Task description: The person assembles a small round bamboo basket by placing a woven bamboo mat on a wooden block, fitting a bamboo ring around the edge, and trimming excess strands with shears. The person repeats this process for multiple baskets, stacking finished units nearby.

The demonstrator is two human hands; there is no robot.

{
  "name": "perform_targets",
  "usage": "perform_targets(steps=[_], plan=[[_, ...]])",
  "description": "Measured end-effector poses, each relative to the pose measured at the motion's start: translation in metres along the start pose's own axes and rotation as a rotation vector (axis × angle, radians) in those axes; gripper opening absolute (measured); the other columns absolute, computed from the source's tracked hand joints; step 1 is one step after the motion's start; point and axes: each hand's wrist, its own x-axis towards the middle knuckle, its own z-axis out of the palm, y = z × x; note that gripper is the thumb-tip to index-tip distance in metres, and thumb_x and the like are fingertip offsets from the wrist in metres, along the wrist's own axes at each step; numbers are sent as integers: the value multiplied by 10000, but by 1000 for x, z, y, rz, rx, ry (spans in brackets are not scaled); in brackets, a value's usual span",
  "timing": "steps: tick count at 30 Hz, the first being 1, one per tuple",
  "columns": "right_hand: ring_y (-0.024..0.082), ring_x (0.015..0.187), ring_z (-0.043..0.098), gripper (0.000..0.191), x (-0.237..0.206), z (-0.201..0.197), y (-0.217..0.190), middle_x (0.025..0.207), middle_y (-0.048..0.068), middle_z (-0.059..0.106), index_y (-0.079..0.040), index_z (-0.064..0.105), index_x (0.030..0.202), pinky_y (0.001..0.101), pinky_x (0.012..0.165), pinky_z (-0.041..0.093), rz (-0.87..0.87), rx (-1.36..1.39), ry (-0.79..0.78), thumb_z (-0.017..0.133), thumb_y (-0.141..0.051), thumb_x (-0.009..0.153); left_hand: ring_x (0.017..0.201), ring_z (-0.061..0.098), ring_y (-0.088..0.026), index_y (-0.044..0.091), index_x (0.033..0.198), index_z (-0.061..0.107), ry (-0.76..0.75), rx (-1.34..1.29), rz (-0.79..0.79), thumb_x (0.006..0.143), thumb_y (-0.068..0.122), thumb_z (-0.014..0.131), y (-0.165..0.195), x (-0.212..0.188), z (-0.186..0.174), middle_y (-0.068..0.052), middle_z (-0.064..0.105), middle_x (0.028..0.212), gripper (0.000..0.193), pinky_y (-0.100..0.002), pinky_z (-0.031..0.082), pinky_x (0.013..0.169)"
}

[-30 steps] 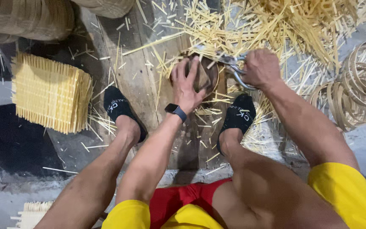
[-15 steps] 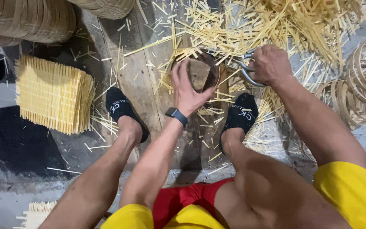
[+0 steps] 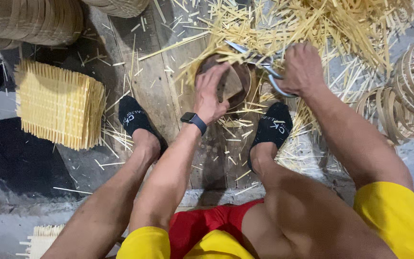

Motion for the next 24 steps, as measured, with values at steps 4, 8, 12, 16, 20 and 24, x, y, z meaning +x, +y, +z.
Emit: perform_targets(steps=[4, 8, 12, 16, 20, 24], plan=[[227, 794, 572, 519, 1, 6, -2, 855, 116, 595, -60, 680, 983, 375, 705, 525, -26, 69, 47, 547, -562, 993, 1297, 475, -393, 170, 1431, 505, -52, -12, 44, 547, -77, 720, -3, 2, -8, -107, 548, 1432, 942, -473, 376, 1189], [239, 784, 590, 619, -8, 5, 12, 834, 148, 607, -44, 676, 1094, 392, 685, 547, -34, 72, -66, 583, -636, 938, 1289, 476, -392, 200, 1366, 580, -109, 50, 111, 575, -104, 710, -3, 5, -13, -75, 591, 1383, 858, -458, 415, 1152], [251, 825, 604, 644, -5, 2, 4, 872, 146, 622, -58, 681, 1099, 395, 739, 550, -37, 88, 11, 618, -661, 883, 1261, 455, -403, 197, 1344, 590, -213, 35, 112, 576, -100, 720, -1, 13, -19, -65, 595, 1352, 834, -466, 409, 1133], [247, 823, 612, 469, 6, 2, -6, 865, 138, 626, -45, 679, 1084, 396, 730, 550, -54, 60, 79, 646, -446, 843, 1310, 406, -426, 242, 1363, 562, -301, 189, 139, 550, -52, 753, 1, 13, -27, -104, 550, 1395, 886, -488, 363, 1162], [265, 842, 601, 496, 1, 2, 10, 871, 149, 618, -48, 677, 1032, 403, 737, 544, -16, 114, -137, 624, -527, 914, 1341, 328, -488, 136, 1456, 380, 70, 209, 11, 453, 190, 914, 5, -2, -11, -305, 386, 1433, 1138, -574, 263, 1131], [244, 755, 566, 541, -3, 1, 8, 839, 157, 585, 0, 657, 1011, 392, 658, 529, -12, 46, -14, 554, -530, 978, 1432, 353, -434, 92, 1549, 300, 190, 94, -116, 590, 249, 944, 0, -8, 15, -243, 413, 1507, 1166, -525, 299, 1242]])
